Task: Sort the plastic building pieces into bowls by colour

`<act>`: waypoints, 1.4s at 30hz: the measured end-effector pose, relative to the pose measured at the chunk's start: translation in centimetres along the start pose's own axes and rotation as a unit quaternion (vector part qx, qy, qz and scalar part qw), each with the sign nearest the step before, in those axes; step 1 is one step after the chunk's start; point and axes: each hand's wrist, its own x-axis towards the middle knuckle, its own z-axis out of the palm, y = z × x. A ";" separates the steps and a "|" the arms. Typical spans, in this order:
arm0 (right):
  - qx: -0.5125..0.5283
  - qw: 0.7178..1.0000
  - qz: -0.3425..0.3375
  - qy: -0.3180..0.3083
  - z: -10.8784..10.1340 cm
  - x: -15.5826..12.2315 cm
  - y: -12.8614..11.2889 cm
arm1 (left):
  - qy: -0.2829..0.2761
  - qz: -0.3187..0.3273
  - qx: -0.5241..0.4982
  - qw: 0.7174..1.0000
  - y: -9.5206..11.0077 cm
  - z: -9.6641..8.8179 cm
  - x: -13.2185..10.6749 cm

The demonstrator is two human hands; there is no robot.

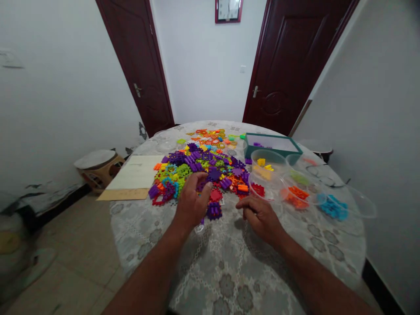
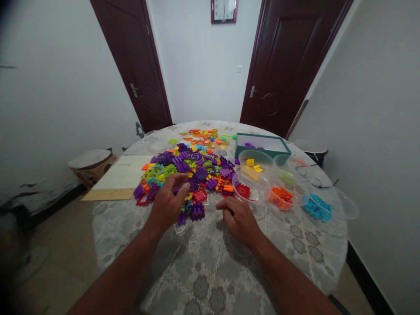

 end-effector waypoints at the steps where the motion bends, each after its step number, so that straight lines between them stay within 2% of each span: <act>1: -0.003 1.000 -0.012 -0.003 0.1 0.0 0.2 | -0.003 0.045 0.066 0.997 -0.6 -1.3 -0.5; 3: -0.005 1.000 -0.030 -0.005 0.2 0.1 0.6 | -0.037 0.096 0.166 0.981 -2.3 -3.7 -2.1; 6: -0.012 0.999 -0.039 -0.015 0.4 0.0 1.1 | -0.069 0.084 0.267 0.958 -5.8 -6.1 -5.6; 9: -0.022 0.998 -0.042 -0.033 0.7 -0.3 1.4 | -0.114 0.052 0.317 0.940 -8.5 -6.7 -8.8; 12: -0.029 0.997 -0.049 -0.051 1.1 -0.5 1.6 | -0.126 0.033 0.334 0.934 -9.3 -6.0 -10.0; 18: -0.048 0.991 -0.072 -0.097 1.7 -0.6 1.9 | -0.148 0.032 0.300 0.942 -8.1 -3.3 -8.2; 24: -0.102 0.985 -0.072 -0.119 3.0 -0.8 1.6 | -0.166 0.074 0.256 0.949 -8.0 -1.4 -6.6; 29: -0.156 0.976 -0.037 -0.144 3.9 -1.1 1.1 | -0.196 0.107 0.260 0.940 -8.3 0.4 -5.0; 33: -0.177 0.972 -0.017 -0.155 4.3 -1.1 1.0 | -0.194 0.125 0.268 0.935 -8.2 1.9 -3.9; 39: -0.157 0.976 -0.009 -0.150 4.3 -0.8 1.1 | -0.182 0.149 0.239 0.942 -6.7 3.2 -3.1; 42: -0.152 0.977 -0.007 -0.149 4.3 -0.8 1.1 | -0.189 0.135 0.237 0.944 -5.7 3.7 -3.1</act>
